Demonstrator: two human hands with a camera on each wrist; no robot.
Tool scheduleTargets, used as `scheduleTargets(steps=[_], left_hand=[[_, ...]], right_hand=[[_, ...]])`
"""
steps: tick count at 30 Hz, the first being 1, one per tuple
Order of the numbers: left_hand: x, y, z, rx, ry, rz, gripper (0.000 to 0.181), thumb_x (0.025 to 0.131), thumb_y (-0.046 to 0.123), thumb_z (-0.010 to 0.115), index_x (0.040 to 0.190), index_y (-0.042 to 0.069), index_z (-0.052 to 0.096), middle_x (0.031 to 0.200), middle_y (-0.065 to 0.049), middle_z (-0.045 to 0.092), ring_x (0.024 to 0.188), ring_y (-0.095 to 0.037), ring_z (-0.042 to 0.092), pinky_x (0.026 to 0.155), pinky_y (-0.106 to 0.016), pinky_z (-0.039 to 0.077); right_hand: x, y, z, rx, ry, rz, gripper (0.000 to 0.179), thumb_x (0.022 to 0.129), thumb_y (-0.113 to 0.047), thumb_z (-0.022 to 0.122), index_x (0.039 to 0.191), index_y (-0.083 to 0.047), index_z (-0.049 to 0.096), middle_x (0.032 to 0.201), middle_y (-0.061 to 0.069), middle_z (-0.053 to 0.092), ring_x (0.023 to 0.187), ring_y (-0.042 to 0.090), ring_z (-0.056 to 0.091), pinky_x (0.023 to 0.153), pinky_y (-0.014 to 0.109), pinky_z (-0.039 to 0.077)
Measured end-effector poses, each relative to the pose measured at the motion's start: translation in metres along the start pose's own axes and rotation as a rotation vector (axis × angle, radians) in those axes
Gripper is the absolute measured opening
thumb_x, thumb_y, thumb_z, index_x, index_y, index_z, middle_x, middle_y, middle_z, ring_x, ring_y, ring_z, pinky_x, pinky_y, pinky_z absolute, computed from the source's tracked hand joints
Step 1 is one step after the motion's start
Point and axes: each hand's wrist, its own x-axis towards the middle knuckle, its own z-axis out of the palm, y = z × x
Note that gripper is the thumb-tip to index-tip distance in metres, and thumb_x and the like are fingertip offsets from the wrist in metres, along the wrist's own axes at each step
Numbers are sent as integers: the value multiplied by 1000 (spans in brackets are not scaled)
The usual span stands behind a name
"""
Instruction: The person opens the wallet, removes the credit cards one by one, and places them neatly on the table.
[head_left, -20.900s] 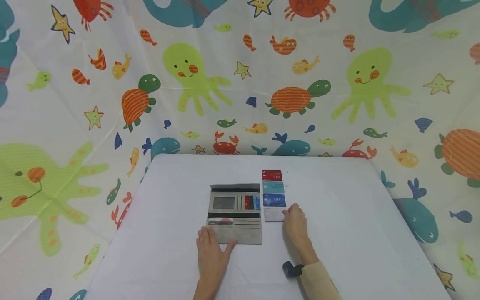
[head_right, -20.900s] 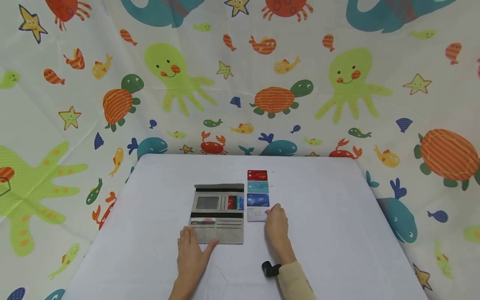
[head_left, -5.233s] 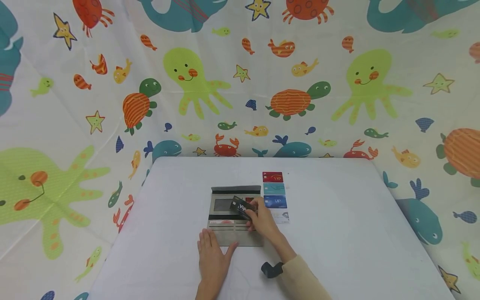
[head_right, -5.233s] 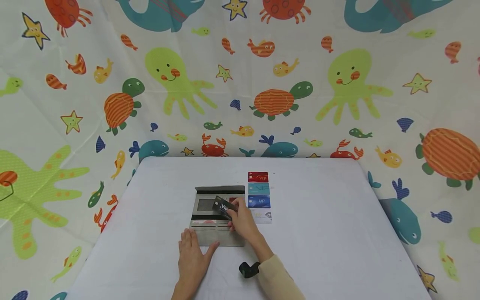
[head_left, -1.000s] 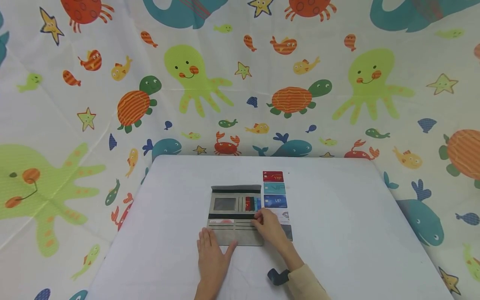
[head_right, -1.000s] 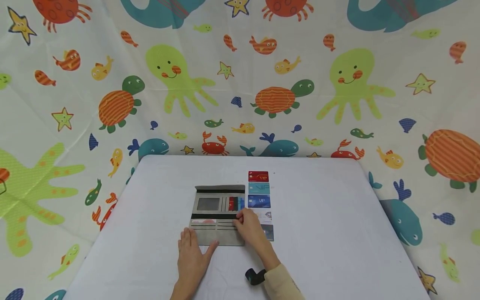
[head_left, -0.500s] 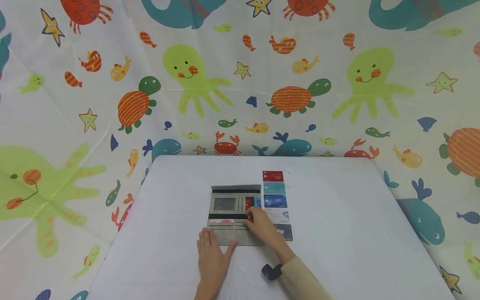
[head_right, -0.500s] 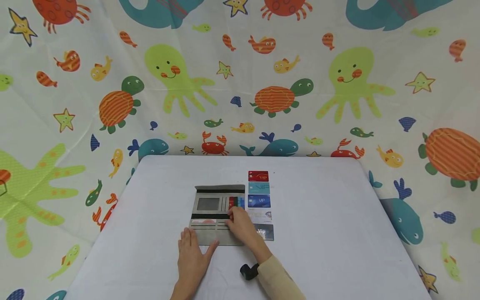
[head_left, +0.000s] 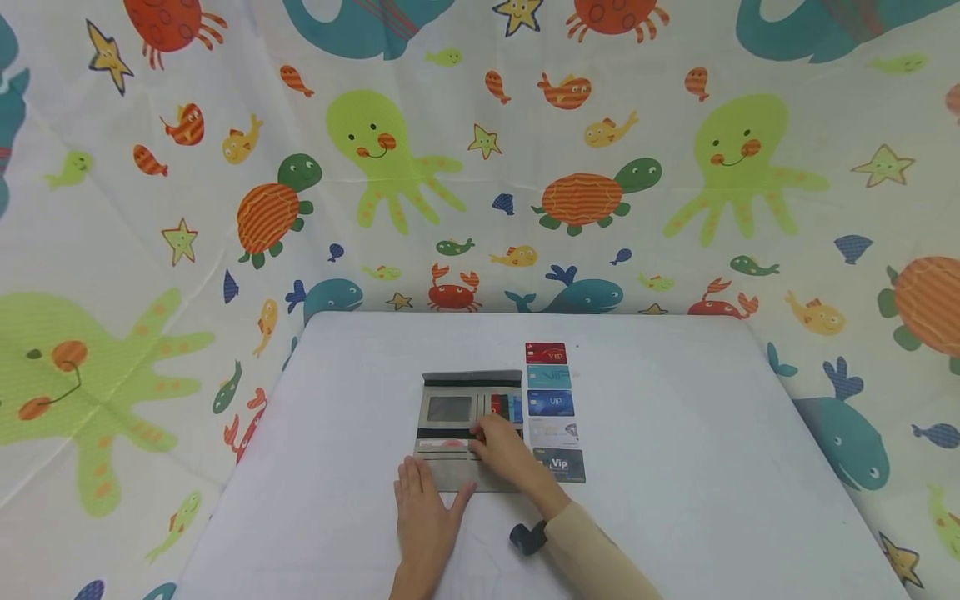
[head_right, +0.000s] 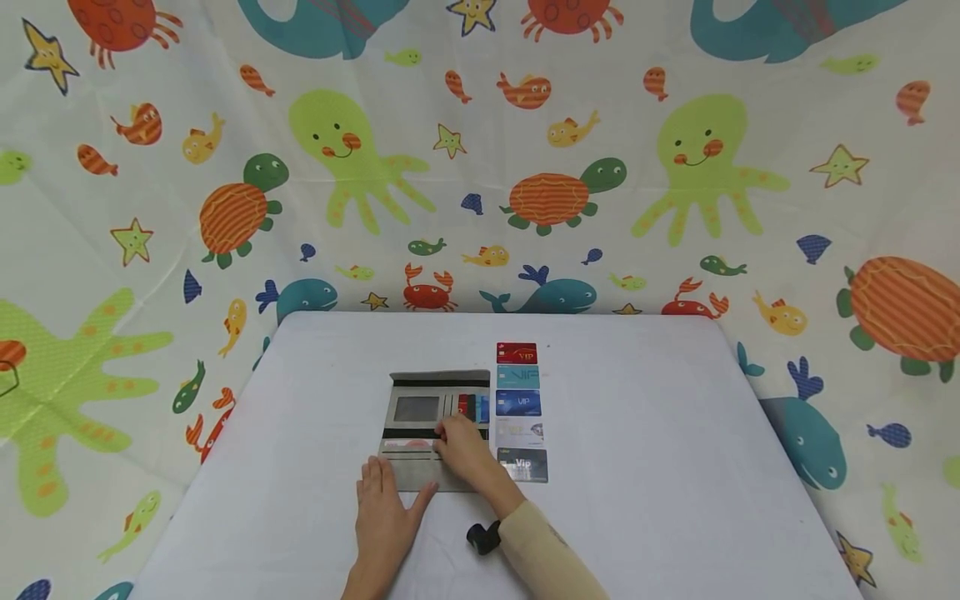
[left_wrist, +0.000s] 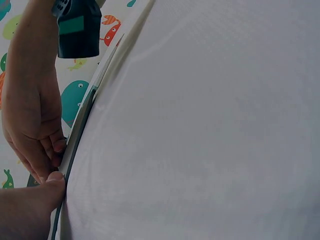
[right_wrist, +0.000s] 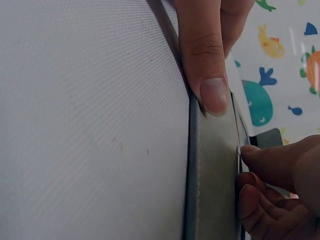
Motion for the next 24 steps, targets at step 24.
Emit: scheduleTargets(steps=[24], left_hand=[[0,1,0,17,-10,-11,103,82,56,75,145,-17,37,156,-36,30,148,-49,29,120,-61,26]], right_hand=[[8,-15,5,-116,-9,-36,12,92,-8,70,103,-5,71,94,6,68,88,17,62,81,32,57]])
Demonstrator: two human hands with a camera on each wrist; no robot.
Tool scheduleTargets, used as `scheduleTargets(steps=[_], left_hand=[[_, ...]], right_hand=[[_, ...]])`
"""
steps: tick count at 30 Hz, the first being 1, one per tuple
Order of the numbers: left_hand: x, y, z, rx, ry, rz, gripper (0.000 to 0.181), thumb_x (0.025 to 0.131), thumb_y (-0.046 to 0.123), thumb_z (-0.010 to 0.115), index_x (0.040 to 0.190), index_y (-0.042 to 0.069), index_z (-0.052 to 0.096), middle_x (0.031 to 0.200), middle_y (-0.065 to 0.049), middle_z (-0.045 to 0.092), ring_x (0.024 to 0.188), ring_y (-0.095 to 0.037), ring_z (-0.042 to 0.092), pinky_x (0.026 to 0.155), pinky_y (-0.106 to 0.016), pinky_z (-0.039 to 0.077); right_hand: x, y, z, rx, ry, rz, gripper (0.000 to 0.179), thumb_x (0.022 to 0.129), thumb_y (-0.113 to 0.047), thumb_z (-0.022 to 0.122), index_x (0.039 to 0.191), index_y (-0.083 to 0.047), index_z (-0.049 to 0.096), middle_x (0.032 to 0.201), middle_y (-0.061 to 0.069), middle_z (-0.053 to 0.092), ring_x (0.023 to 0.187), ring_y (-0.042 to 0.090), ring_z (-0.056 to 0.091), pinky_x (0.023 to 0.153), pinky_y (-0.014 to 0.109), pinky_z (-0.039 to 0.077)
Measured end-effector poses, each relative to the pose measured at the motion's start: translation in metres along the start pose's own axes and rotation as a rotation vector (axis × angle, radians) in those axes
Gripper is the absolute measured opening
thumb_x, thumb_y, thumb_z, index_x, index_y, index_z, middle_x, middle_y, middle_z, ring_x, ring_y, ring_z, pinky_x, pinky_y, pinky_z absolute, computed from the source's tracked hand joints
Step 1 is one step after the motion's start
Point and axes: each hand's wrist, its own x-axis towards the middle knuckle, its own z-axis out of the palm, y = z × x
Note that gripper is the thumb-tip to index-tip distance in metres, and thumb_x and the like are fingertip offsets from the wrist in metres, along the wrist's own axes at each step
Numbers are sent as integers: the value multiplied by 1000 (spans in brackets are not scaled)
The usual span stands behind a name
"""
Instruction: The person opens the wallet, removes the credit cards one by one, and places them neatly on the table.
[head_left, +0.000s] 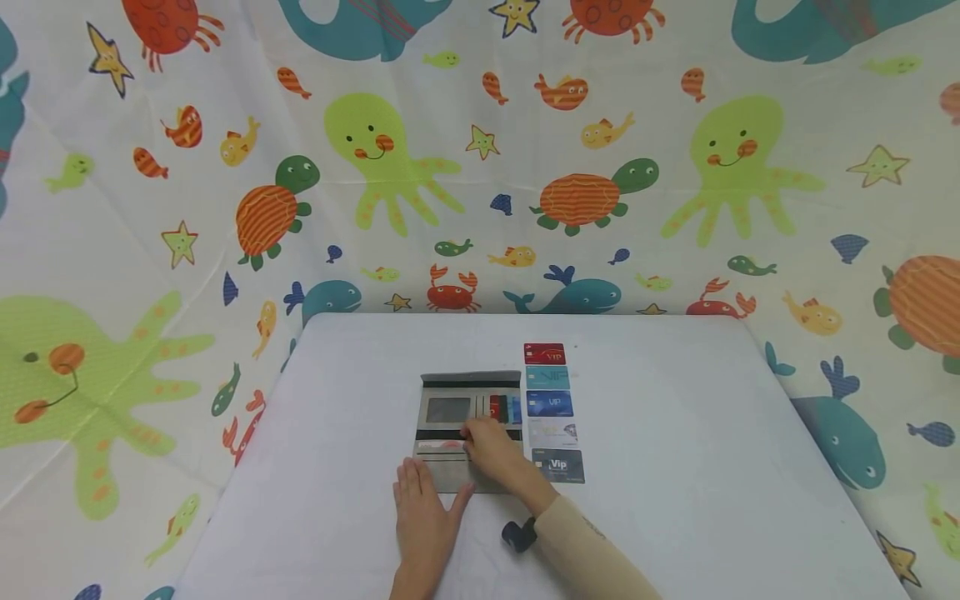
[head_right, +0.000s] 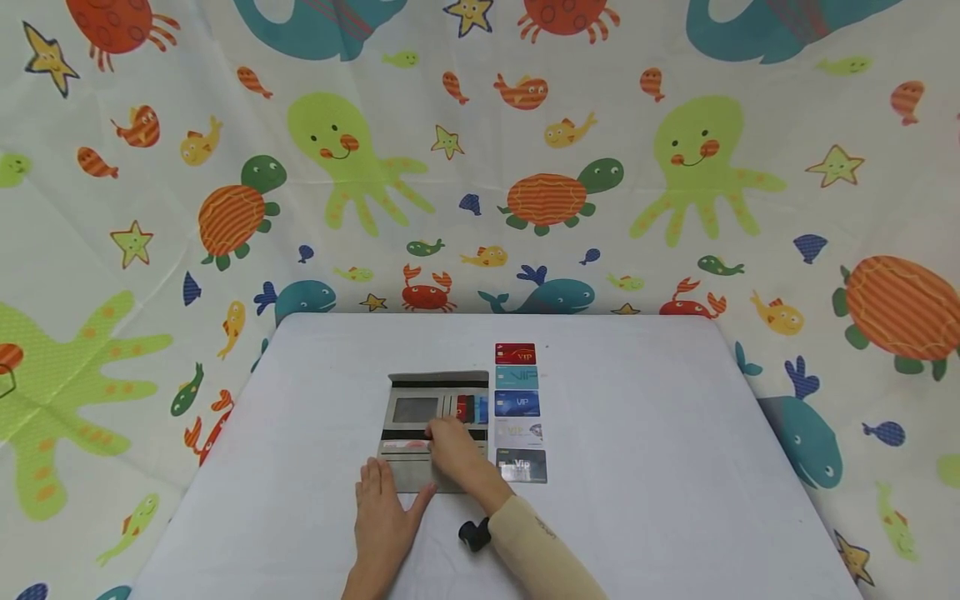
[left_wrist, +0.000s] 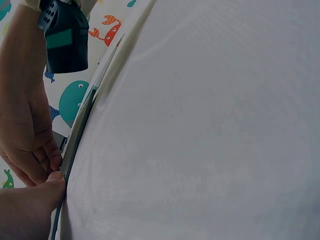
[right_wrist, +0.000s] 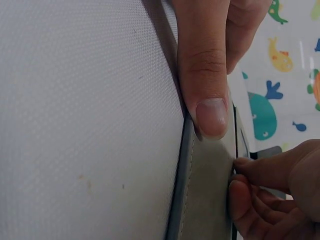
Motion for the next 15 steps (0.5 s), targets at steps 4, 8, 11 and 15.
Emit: scheduleTargets(steps=[4,8,11,15], left_hand=[[0,-1,1,4,1,6,103,82,55,76,145,-16,37,156,-36,30,148,-49,29,120,-61,27],[1,-3,2,-2,-3,6,102,83,55,75,145,-16,37,157,-36,30,148,-49,28,120,-61,26],[1,-3,2,-4,-1,9,102,83,56,74,145,-17,37,156,-37,29,148,-49,28,120,-61,26],[0,-3,2,-1,8,18,102,83,56,75,144,-17,38,156,-37,31,147,-49,29,120,-61,27]], right_hand=[[1,-1,0,32,-10,-9,10,92,-7,70,102,-4,71,91,7,68,84,16,60,78,30,57],[3,0,2,53,-24,9,10,93,-9,70,102,-6,71,92,6,68,84,14,59,77,27,57],[5,1,3,74,-32,22,9,94,-11,70,102,-7,71,92,5,68,83,12,59,77,25,57],[7,4,4,97,-28,18,6,94,-11,70,98,-7,70,88,4,67,78,11,58,72,22,55]])
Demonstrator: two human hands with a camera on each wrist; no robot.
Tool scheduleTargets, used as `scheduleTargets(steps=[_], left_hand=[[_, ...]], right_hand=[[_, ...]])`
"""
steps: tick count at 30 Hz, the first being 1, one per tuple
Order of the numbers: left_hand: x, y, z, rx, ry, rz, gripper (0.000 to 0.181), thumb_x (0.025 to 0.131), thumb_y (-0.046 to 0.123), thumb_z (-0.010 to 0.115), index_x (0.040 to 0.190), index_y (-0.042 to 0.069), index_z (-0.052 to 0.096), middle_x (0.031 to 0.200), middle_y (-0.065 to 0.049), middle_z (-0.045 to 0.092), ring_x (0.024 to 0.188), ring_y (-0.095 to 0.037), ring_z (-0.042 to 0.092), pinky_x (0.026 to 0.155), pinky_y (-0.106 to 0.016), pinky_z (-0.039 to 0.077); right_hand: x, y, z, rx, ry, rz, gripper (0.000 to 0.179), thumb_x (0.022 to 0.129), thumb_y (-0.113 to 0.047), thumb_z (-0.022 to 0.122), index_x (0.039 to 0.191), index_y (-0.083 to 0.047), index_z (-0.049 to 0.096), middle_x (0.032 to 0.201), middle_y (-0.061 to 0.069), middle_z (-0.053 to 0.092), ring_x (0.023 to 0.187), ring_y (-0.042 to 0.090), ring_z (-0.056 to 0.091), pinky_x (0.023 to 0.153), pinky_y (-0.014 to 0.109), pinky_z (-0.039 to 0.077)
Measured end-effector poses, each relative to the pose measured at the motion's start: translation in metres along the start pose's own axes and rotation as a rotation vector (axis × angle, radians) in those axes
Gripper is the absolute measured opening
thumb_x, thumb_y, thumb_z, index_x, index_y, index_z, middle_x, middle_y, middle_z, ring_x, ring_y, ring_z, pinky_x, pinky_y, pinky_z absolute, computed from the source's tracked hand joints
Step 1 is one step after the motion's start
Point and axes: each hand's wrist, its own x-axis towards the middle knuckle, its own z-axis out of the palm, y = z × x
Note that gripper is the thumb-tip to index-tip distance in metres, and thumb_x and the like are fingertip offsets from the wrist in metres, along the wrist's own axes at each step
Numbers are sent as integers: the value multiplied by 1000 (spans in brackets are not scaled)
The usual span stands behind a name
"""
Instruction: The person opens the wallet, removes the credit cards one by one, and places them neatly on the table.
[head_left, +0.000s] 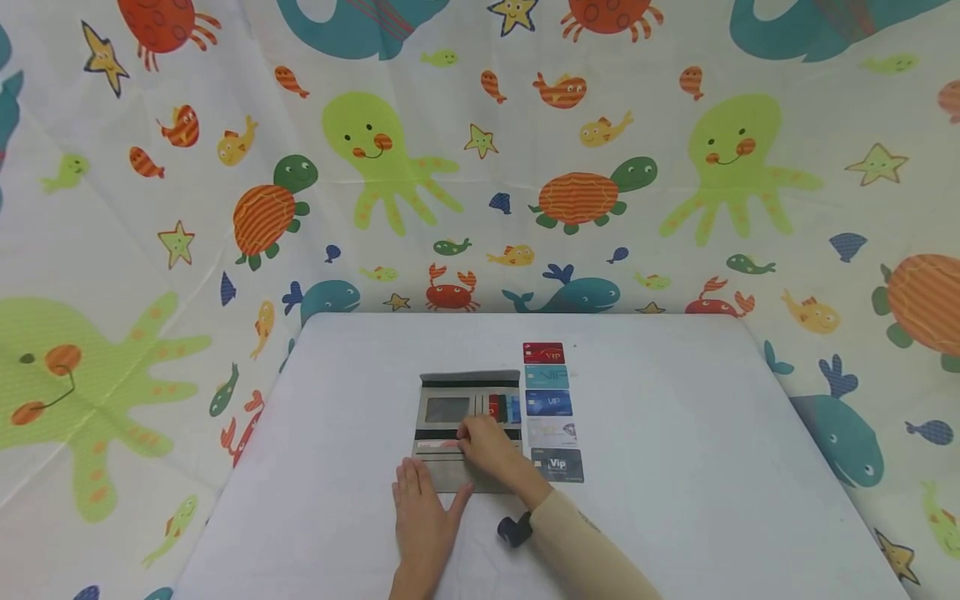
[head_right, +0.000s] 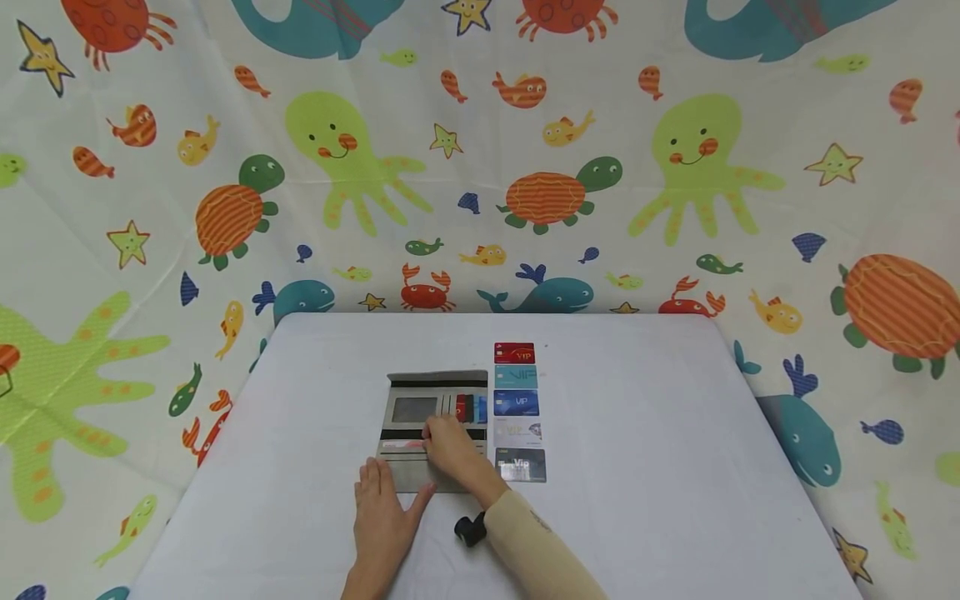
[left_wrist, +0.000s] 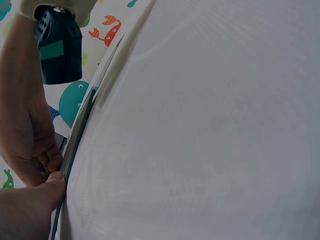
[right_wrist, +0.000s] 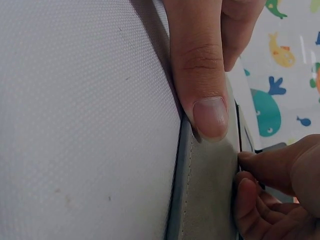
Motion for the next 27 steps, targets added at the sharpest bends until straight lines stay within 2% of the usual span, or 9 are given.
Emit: scheduleTargets(steps=[10,19,27], left_hand=[[-1,0,0,-6,9,7,103,83,57,73,144,-18,38,155,-38,31,147,-50,29,119,-61,27],[-1,0,-1,14,-8,-9,103,83,58,73,145,-16,37,157,-36,29,148,-49,28,120,-61,25],[-2,2,-1,7,-8,-3,103,84,56,73,145,-17,36,156,-37,30,148,-49,29,120,-60,26]], right_hand=[[1,0,-1,25,-6,14,5,94,-13,69,94,-9,69,81,0,62,73,9,53,65,18,49],[4,-2,2,-13,-15,47,6,94,-16,70,93,-10,69,83,0,60,77,11,53,69,22,50],[0,1,4,30,10,39,6,95,-13,68,95,-8,70,86,2,63,77,12,55,74,25,55]])
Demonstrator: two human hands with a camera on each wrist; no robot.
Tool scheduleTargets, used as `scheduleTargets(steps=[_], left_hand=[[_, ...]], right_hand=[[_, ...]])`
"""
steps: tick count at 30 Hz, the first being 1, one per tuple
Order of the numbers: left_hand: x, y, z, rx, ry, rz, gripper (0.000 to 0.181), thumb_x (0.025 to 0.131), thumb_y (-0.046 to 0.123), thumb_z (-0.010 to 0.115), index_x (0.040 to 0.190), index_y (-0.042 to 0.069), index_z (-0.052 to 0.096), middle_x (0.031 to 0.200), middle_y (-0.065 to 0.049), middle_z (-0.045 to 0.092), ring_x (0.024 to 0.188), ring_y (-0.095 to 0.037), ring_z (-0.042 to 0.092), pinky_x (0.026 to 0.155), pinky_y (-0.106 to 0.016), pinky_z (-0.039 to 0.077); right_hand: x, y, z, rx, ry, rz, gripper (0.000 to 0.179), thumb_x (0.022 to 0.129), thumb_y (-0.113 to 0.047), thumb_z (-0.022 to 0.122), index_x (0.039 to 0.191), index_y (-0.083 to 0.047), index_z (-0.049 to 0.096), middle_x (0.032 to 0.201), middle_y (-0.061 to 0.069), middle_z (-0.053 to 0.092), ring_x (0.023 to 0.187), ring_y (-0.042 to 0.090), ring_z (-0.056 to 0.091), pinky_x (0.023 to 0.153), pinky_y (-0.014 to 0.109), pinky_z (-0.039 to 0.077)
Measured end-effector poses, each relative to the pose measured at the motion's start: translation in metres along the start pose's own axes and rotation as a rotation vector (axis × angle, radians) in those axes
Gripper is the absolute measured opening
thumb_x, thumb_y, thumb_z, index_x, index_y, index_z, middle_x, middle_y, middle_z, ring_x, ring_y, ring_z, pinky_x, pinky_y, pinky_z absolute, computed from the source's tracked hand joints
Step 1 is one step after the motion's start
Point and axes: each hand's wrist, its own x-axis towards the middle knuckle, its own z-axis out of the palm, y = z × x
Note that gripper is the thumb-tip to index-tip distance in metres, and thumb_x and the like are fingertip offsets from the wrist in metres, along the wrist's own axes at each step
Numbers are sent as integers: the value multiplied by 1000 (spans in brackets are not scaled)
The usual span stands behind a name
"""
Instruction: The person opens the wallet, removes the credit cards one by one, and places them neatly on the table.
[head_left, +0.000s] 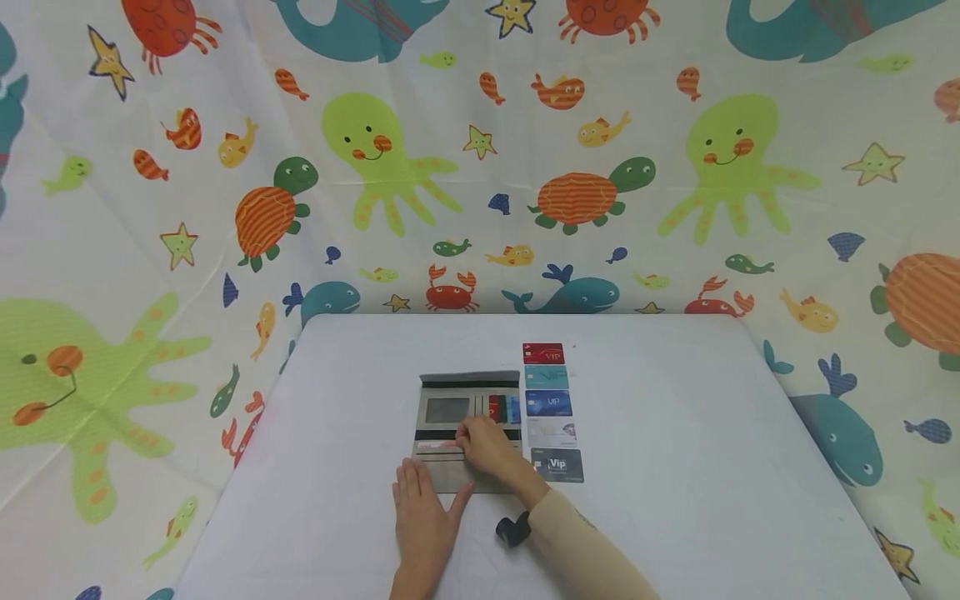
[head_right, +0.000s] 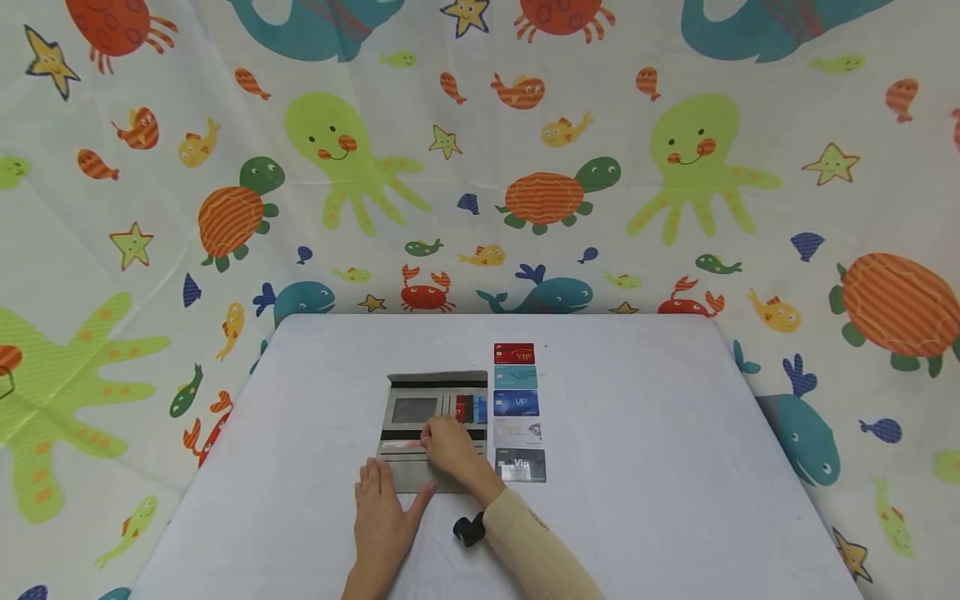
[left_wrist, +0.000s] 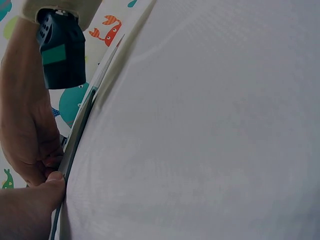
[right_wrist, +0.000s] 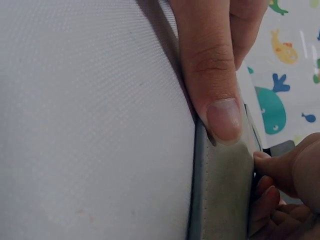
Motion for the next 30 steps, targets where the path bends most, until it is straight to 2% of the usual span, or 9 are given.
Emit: scheduleTargets(steps=[5,10,15,23,30], left_hand=[[0,0,1,9,4,5,102,83,56,74,145,-17,37,156,-36,30,148,-49,29,120,-61,26],[0,0,1,16,2,7,103,83,57,73,145,-17,37,156,-36,30,148,-49,29,120,-61,27],[0,-1,1,17,8,7,103,83,58,73,145,-17,38,156,-37,31,148,-49,30,120,-61,27],[0,-1,0,18,-20,-17,104,83,59,72,147,-15,35,158,-34,27,150,-47,25,121,-60,24],[0,0,-1,7,3,-7,102,83,56,75,146,-16,37,157,-35,30,149,-48,28,120,-60,26]], right_hand=[[-1,1,3,-28,41,-25,8,96,-12,66,92,-6,68,86,2,63,79,13,55,75,28,54],[-2,0,5,-52,60,-11,6,96,-12,65,92,-8,67,88,2,61,82,13,54,77,31,53],[-3,-1,5,-60,61,-14,7,96,-13,66,92,-7,67,88,2,61,82,14,54,77,32,53],[-3,-3,6,-83,52,-9,7,98,-12,63,97,-7,68,92,3,61,84,14,56,80,32,57],[-2,-4,6,-71,58,14,6,98,-12,63,97,-7,66,92,4,59,82,15,56,81,33,58]])
